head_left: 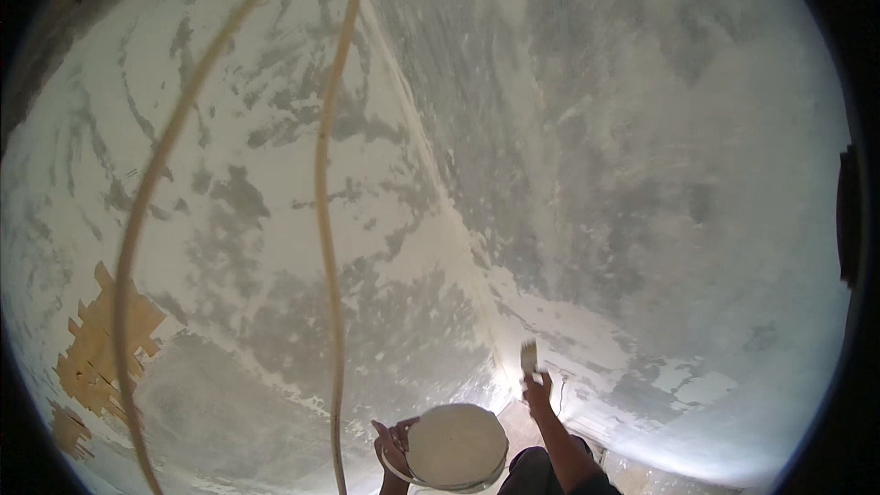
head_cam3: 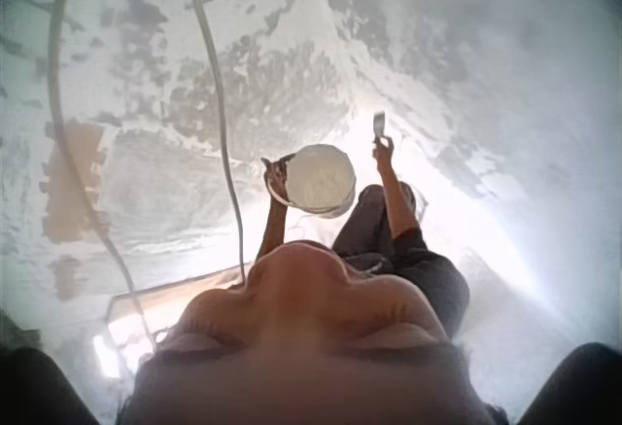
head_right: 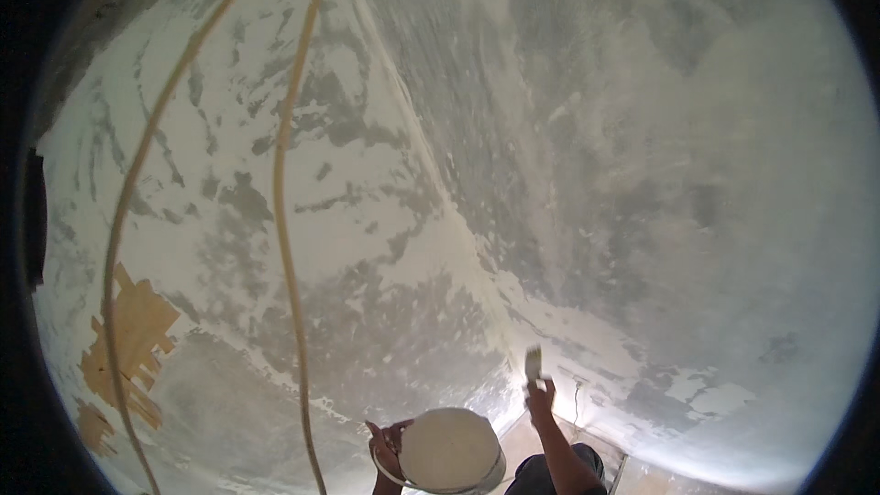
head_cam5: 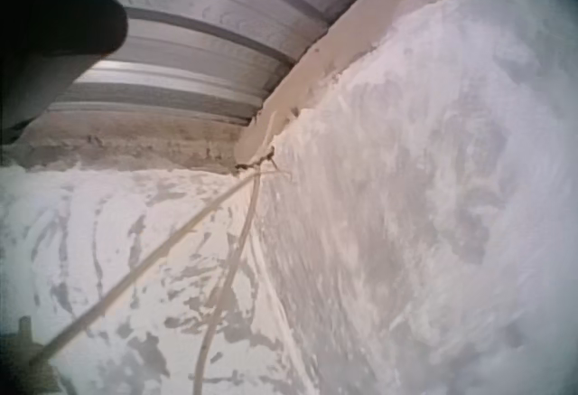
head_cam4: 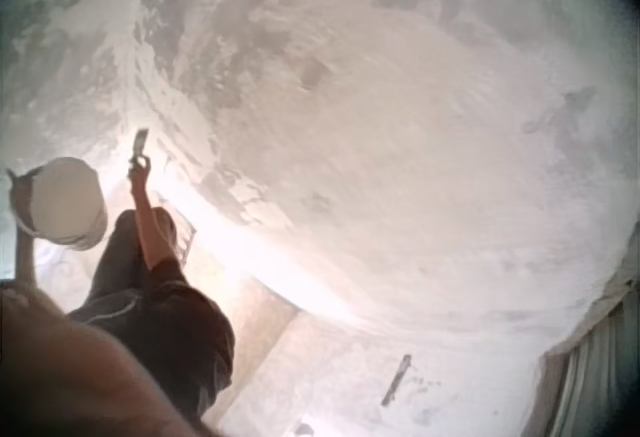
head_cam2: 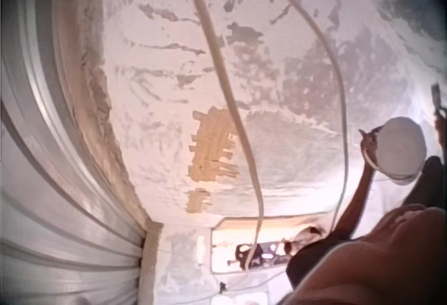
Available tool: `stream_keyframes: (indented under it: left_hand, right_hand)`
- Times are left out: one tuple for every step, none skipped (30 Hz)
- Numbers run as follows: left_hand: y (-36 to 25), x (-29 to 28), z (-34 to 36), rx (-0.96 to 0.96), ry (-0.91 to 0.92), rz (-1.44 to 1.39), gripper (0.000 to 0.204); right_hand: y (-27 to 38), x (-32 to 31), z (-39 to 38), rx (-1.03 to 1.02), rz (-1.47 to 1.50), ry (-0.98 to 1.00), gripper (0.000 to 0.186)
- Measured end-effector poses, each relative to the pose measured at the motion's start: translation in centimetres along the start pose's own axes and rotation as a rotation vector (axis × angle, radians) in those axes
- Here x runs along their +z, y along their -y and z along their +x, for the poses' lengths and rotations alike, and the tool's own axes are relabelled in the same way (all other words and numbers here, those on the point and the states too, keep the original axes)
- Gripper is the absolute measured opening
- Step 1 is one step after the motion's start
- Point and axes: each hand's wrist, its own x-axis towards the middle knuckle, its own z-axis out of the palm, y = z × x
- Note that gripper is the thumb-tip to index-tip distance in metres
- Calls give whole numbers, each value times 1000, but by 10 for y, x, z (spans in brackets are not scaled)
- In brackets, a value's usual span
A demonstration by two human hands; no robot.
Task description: The person paints the corner of a ceiling and the upper edges of the walls using a paintbrush and a bucket of white paint.
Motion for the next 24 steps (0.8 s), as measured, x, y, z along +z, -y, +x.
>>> stream_keyframes:
  left_hand:
    - [6, -8, -4, -17, 40, 6, 65]
    - [11, -11, -10, -40, 77, 8, 65]
    - [9, -11, -17, -39, 120, 36, 66]
    - [2, -2, -29, -60, 166, 62, 67]
    - [1, 4, -38, -73, 217, 90, 69]
    - [-4, 9, -48, -101, 239, 162, 68]
    - [-11, 19, -55, -122, 266, 230, 67]
    - [-16, 26, -61, -140, 290, 300, 66]
    - [-15, 31, -67, -139, 374, 377, 70]
    - [-12, 33, -72, -175, 429, 399, 70]
    - [-6, 34, -75, -209, 481, 420, 73]
    - [0, 29, -79, -237, 517, 445, 78]
    - [10, 27, -84, -202, 544, 426, 75]
    - [18, 27, -83, -160, 577, 407, 73]
    - [26, 29, -85, -127, 611, 385, 71]
    - [31, 30, -86, -119, 616, 359, 64]
    - [32, 30, -88, -111, 617, 336, 61]
    - [18, 39, -91, -138, 620, 413, 59]
    - [3, 48, -96, -169, 627, 491, 60]
    - [6, 49, -100, -147, 569, 400, 59]
    - [16, 41, -98, -141, 567, 401, 59]
    - [22, 34, -99, -145, 568, 400, 58]
    - [29, 29, -98, -122, 584, 313, 58]
    - [28, 27, -93, -89, 604, 232, 57]
  right_hand:
    - [5, -23, -39, 84, -22, -12, 22]
    - [12, -45, -73, 131, -3, -60, 21]
    - [14, -66, -102, 176, 37, -78, 18]
    - [30, -86, -134, 187, 95, -96, 16]
    - [39, -103, -159, 192, 162, -110, 15]
    - [46, -118, -184, 204, 223, -122, 13]
    - [57, -126, -202, 209, 221, -87, 12]
    - [71, -129, -217, 217, 217, -50, 12]
    - [87, -133, -228, 216, 213, -19, 12]
    - [99, -136, -236, 199, 187, -23, 12]
    - [113, -136, -243, 184, 159, -22, 12]
    - [125, -133, -248, 179, 128, -6, 13]
    - [143, -131, -254, 139, 115, 56, 14]
    - [159, -129, -259, 101, 101, 122, 16]
    - [164, -136, -259, 60, 118, 171, 17]
    - [169, -141, -259, 22, 135, 223, 18]
    - [181, -134, -267, -4, 124, 207, 15]
    - [189, -132, -273, 2, 123, 234, 15]
    - [197, -133, -278, 8, 121, 260, 15]
    - [201, -133, -284, 19, 118, 294, 16]
    - [201, -135, -287, 54, 103, 313, 19]
    - [208, -132, -298, 79, 118, 374, 10]
    - [207, -127, -307, 87, -2, 390, 13]
    - [205, -119, -313, 89, -113, 410, 17]
